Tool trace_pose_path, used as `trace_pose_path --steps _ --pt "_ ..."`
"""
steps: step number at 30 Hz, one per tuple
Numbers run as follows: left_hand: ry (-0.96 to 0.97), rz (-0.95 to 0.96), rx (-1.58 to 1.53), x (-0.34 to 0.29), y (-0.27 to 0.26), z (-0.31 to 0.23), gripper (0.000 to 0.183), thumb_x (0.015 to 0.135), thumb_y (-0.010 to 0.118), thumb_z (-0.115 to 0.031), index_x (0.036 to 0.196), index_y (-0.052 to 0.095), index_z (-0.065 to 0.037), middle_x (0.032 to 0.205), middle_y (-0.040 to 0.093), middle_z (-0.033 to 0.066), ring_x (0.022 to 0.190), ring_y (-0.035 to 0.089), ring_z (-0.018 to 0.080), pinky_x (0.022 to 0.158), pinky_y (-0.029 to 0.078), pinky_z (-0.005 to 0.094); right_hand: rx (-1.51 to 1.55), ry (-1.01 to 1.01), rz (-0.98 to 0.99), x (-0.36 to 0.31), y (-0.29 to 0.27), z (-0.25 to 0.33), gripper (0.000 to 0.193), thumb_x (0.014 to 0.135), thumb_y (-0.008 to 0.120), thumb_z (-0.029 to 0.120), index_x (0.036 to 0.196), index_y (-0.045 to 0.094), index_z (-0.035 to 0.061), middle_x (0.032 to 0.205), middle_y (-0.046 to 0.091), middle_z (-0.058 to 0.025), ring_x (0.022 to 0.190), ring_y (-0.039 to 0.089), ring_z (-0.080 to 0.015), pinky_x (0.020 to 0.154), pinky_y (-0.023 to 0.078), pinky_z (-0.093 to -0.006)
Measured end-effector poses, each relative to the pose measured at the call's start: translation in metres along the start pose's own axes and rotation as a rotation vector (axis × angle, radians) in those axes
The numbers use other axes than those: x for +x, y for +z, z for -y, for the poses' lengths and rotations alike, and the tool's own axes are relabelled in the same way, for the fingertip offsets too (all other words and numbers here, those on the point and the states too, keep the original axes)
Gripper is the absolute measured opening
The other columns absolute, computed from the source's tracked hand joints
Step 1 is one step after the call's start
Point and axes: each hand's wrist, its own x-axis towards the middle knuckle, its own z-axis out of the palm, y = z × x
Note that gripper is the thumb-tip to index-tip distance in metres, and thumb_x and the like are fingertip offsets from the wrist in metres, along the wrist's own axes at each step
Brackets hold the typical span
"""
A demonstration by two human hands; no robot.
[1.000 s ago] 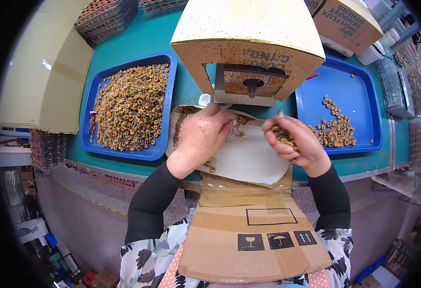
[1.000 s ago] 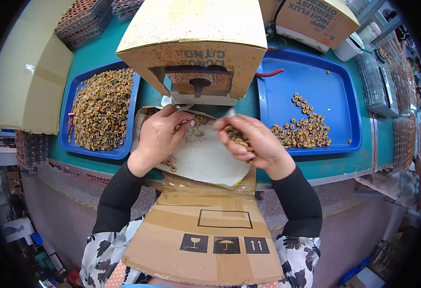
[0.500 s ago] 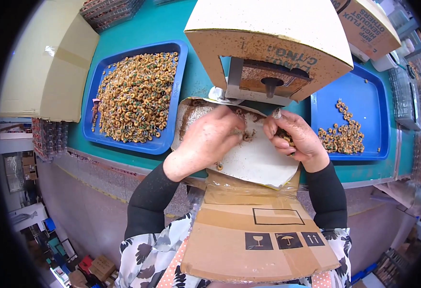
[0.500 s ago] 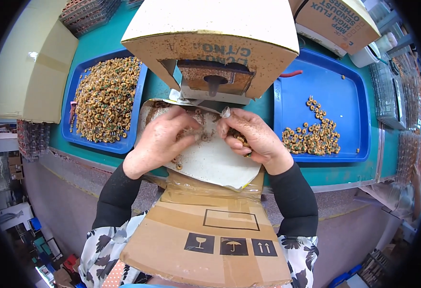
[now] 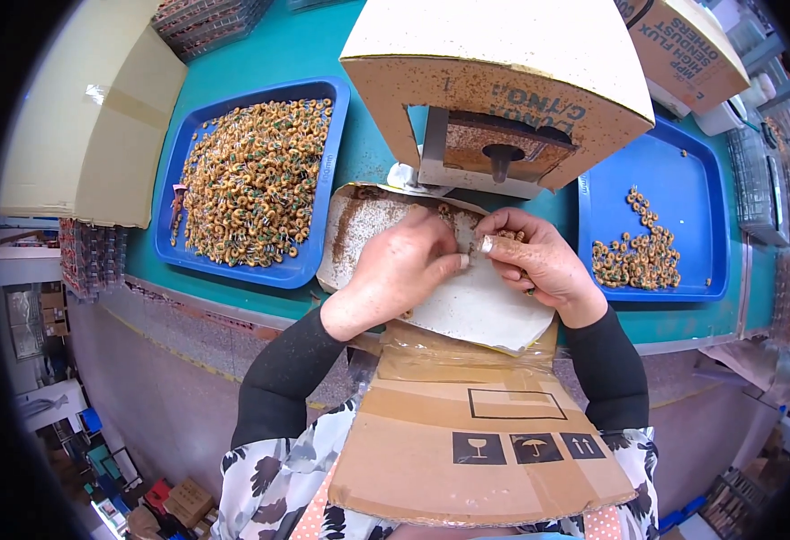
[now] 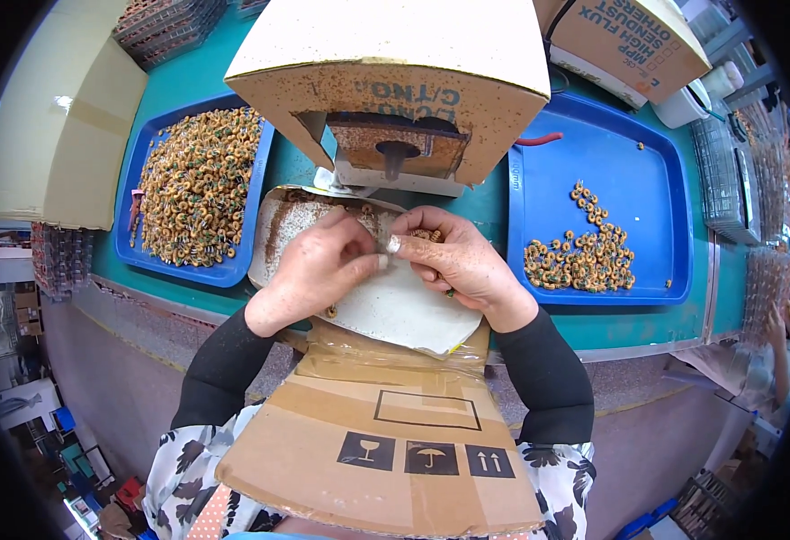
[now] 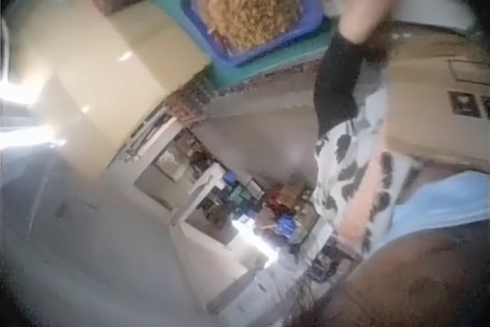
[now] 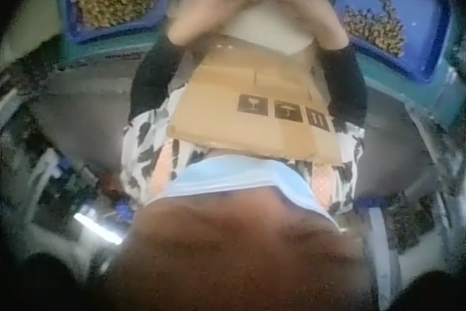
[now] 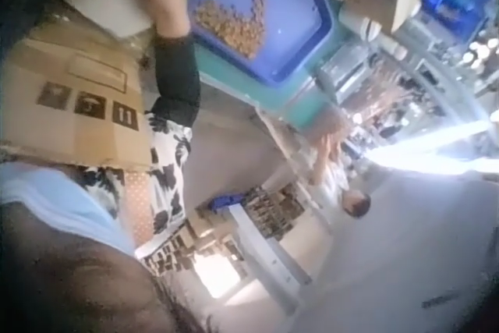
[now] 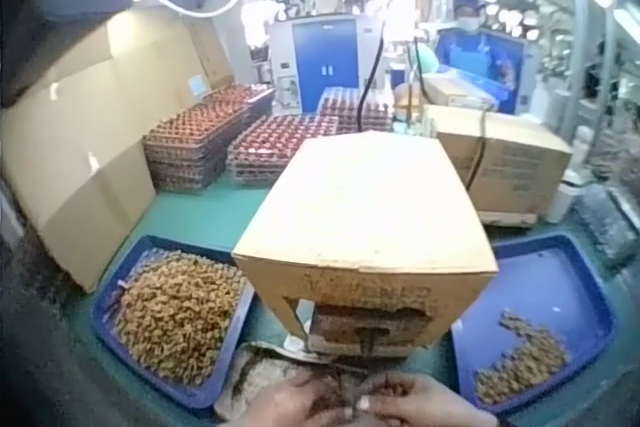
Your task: Assemble small metal and plastic components using a manual hand press on a manufacturing line.
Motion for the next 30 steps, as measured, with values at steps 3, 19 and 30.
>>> trace_pose_path --steps 3,19,30 --pt "-0.168 -0.113 -0.410 0.001 -0.007 0.007 0.017 0.080 0.069 -0.013 0.088 0.060 -0.001 0.082 0.058 0.0057 0.070 0.057 0.0130 0.063 0.049 0.0284 0.012 -0.044 -0.008 0.002 0.007 -0.001 0.030 0.084 0.070 0.017 0.108 0.058 0.0047 0.076 0.051 0.0036 0.053 0.038 -0.0017 0.042 0.025 -0.0166" --pt "0.233 -0.281 -0.387 0.010 -0.018 -0.017 0.014 0.080 0.068 -0.010 0.091 0.065 -0.003 0.078 0.055 0.0052 0.061 0.054 0.0126 0.056 0.045 0.0270 0.011 -0.300 -0.140 -0.006 0.018 0.012 0.017 0.090 0.060 0.011 0.104 0.056 0.0015 0.072 0.051 0.0014 0.049 0.037 -0.0026 0.039 0.025 -0.0182" --pt "0.296 -0.431 -0.326 0.011 -0.018 -0.015 0.016 0.073 0.072 -0.006 0.088 0.067 -0.004 0.076 0.060 0.0044 0.052 0.050 0.0096 0.047 0.043 0.0244 0.093 -0.299 -0.125 -0.004 0.026 0.015 0.019 0.090 0.059 0.008 0.107 0.057 -0.0009 0.073 0.052 0.0009 0.049 0.037 -0.0026 0.040 0.026 -0.0186"
